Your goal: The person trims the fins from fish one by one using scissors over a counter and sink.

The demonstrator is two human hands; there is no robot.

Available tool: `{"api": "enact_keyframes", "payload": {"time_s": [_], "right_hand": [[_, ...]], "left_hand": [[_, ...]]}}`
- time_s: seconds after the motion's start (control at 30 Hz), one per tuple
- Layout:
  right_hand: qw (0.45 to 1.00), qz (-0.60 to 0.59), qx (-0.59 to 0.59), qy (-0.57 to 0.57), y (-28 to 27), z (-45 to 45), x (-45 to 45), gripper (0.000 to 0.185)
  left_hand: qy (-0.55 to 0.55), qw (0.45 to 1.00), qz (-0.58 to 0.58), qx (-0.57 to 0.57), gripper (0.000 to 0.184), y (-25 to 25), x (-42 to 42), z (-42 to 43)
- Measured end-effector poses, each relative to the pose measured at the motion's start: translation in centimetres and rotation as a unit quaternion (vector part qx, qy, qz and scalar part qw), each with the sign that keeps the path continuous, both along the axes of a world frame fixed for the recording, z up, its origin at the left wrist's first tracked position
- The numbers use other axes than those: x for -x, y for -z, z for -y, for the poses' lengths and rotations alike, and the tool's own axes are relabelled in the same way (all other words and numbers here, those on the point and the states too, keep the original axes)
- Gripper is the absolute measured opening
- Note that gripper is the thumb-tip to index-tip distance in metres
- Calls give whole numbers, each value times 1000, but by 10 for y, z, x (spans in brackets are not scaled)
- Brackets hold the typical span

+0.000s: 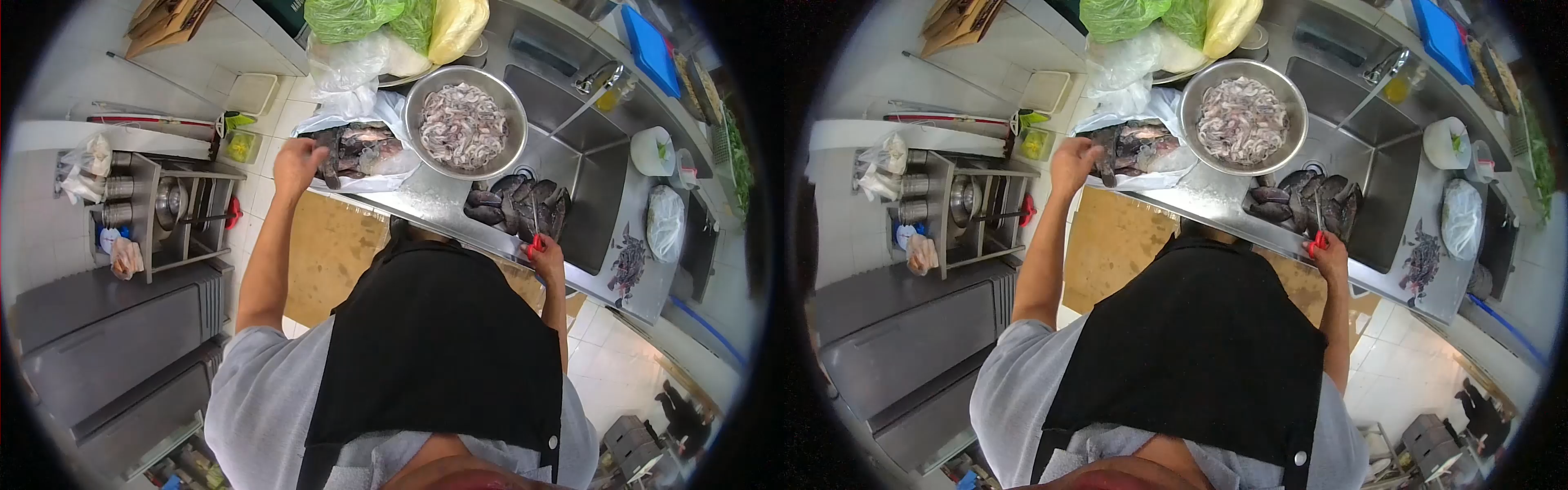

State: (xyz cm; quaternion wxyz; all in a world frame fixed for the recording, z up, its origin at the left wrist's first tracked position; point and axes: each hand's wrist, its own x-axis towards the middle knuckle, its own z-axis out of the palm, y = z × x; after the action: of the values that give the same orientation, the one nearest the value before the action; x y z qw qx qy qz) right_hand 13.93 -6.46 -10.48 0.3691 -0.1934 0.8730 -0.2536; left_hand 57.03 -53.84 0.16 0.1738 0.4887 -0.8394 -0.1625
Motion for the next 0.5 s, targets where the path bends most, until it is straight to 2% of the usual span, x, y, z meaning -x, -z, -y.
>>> {"api": "enact_keyframes", "payload": {"time_s": [0.03,0.1,0.13,0.2,0.23,0.27,0.3,0.33,0.37,0.47,0.5], "right_hand": [[1000,0,-8,2,9,2,-4,70],[992,-77,61,76,26,1,-16,74],[992,-80,47,85,13,7,-29,74],[981,-15,130,146,-27,33,-54,70],[981,-97,136,100,-14,27,-59,61],[978,-124,145,87,5,20,-65,56],[989,-84,85,85,-32,40,-78,56],[991,-58,40,109,-42,51,-89,56],[988,-122,23,90,-40,53,-98,57],[990,-69,36,120,-8,40,-107,59],[989,-79,39,121,1,33,-110,58]], "left_hand": [[2,1000,0,-8,49,-3,0,1],[-112,980,57,155,64,-3,0,5],[-107,977,62,171,69,18,-14,16],[-165,984,60,35,52,49,-35,39],[-119,992,37,18,34,54,-44,46],[-123,990,62,21,22,63,-52,56],[-103,991,84,27,18,53,-50,54],[-85,995,36,23,17,51,-52,54],[-73,997,-11,19,16,50,-55,53],[-96,976,-169,-94,19,39,-53,47],[-94,976,-169,-99,19,41,-49,49]]}}
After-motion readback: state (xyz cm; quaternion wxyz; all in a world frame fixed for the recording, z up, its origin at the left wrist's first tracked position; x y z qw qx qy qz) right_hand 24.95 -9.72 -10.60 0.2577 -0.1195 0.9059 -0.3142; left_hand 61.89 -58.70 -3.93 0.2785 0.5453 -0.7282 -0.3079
